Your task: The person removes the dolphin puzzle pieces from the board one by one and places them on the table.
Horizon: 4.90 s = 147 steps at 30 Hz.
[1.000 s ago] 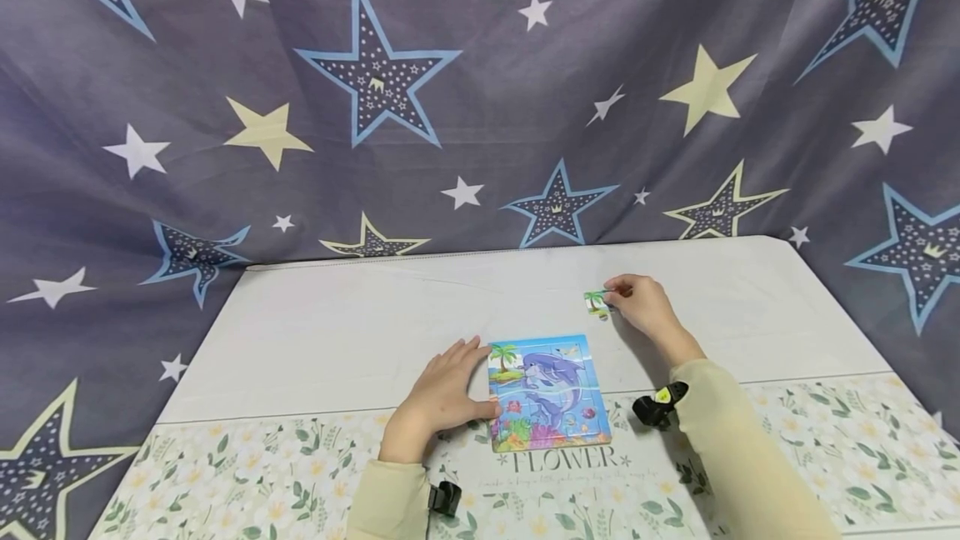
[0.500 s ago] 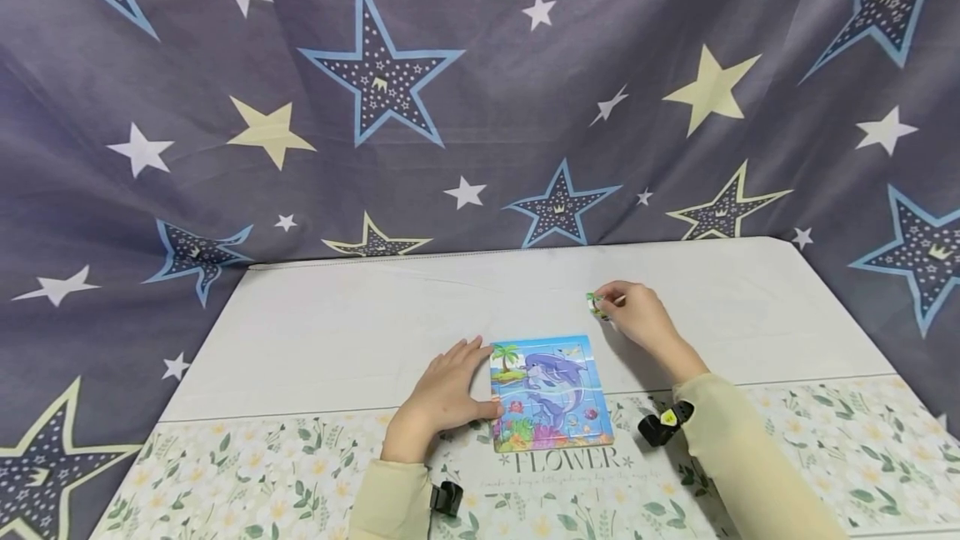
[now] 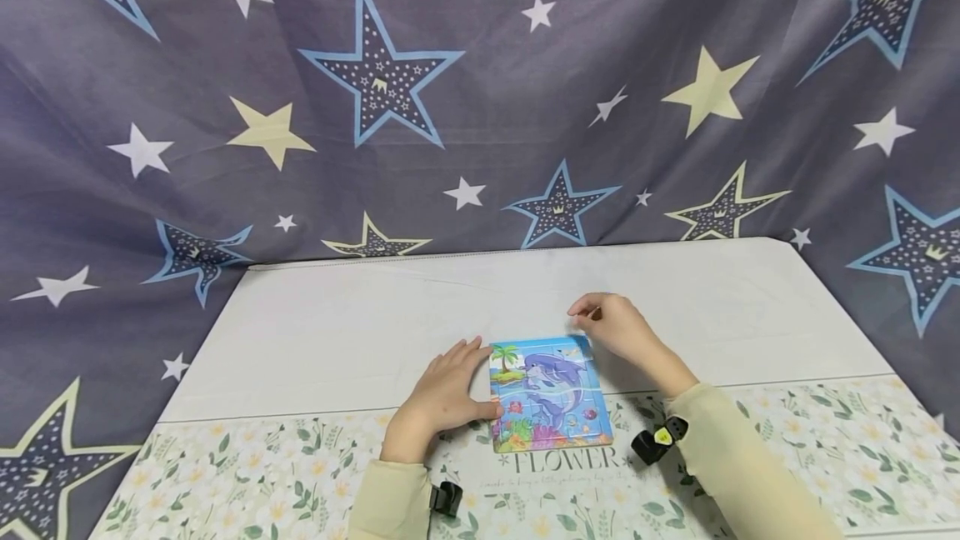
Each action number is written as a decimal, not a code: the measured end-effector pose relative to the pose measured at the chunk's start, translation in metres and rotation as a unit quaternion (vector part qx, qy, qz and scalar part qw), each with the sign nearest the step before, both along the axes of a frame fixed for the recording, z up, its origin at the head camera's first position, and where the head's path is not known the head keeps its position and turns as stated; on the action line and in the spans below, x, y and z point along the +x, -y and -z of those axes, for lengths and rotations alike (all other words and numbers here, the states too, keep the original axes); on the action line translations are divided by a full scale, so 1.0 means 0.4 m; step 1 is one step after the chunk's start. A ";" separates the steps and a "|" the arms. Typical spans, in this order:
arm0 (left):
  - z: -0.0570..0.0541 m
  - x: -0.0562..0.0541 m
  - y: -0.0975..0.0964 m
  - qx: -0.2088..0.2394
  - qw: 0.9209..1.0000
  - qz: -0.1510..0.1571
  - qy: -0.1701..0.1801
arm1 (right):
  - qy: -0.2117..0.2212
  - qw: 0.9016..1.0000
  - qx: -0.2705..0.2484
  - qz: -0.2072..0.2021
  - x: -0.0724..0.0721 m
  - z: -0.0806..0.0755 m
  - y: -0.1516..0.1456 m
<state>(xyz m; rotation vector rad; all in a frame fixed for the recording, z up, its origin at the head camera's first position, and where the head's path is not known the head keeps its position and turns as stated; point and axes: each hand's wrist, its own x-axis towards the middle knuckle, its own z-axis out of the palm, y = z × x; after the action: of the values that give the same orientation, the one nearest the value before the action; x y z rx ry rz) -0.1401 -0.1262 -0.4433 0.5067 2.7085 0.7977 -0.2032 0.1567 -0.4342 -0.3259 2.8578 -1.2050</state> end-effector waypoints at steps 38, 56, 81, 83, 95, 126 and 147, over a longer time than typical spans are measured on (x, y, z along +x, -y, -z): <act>-0.005 0.004 -0.002 0.000 1.000 -0.005 0.003 | 0.008 0.987 0.132 -0.092 0.073 0.004 0.129; -0.004 0.004 -0.003 -0.002 1.000 -0.003 0.003 | 0.027 0.985 0.150 -0.087 0.071 0.015 0.141; -0.009 0.008 -0.003 -0.005 1.000 -0.006 0.003 | -0.031 0.989 0.031 -0.144 0.072 0.020 0.110; -0.008 0.008 -0.003 -0.005 1.000 -0.005 0.003 | -0.037 0.988 0.024 -0.148 0.069 0.023 0.106; -0.015 0.011 -0.005 -0.002 1.000 -0.002 0.004 | -0.052 0.984 0.009 -0.173 0.060 0.025 0.068; -0.013 0.014 0.002 0.001 1.000 0.000 0.004 | -0.064 0.991 -0.007 -0.118 0.032 0.018 -0.092; -0.010 0.010 -0.001 -0.003 1.000 0.003 0.004 | -0.067 0.995 0.032 -0.065 -0.016 0.021 -0.207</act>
<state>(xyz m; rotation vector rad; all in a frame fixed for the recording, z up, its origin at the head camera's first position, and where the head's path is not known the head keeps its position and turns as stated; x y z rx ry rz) -0.1361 -0.1259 -0.4391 0.5089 2.6995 0.7881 -0.2097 0.2395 -0.4426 -0.6009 2.9256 -1.1058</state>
